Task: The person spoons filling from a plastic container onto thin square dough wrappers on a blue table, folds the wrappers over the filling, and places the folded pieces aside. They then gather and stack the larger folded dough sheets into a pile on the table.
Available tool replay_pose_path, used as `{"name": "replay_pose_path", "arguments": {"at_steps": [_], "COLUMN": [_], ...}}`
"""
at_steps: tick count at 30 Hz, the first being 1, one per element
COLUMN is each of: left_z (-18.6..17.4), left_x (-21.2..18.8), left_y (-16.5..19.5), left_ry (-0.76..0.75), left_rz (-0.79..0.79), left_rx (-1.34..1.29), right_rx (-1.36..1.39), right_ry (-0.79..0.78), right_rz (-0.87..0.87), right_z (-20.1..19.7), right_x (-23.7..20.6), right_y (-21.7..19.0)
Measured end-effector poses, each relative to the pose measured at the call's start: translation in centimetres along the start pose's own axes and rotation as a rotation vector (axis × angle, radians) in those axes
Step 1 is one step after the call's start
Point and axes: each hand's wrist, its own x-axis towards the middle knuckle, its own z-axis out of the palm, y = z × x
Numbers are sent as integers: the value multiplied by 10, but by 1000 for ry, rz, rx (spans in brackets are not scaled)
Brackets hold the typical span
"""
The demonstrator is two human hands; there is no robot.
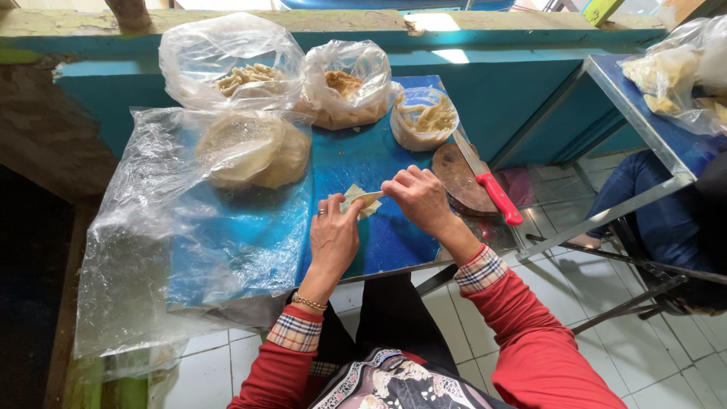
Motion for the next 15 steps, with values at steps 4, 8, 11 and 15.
{"name": "replay_pose_path", "arguments": {"at_steps": [4, 8, 11, 15], "left_z": [5, 4, 1, -6], "left_x": [-3, -4, -4, -4], "left_y": [-2, -4, -3, -2], "left_ry": [3, 18, 23, 25], "left_rz": [32, 19, 10, -9], "left_rx": [45, 22, 29, 9], "right_rx": [-66, -81, -125, -141], "right_ry": [3, 44, 63, 75], "right_rz": [-56, -76, -123, -131], "right_z": [-3, -6, -8, -12], "right_x": [-1, -4, -5, -4], "right_y": [0, 0, -1, 1]}}
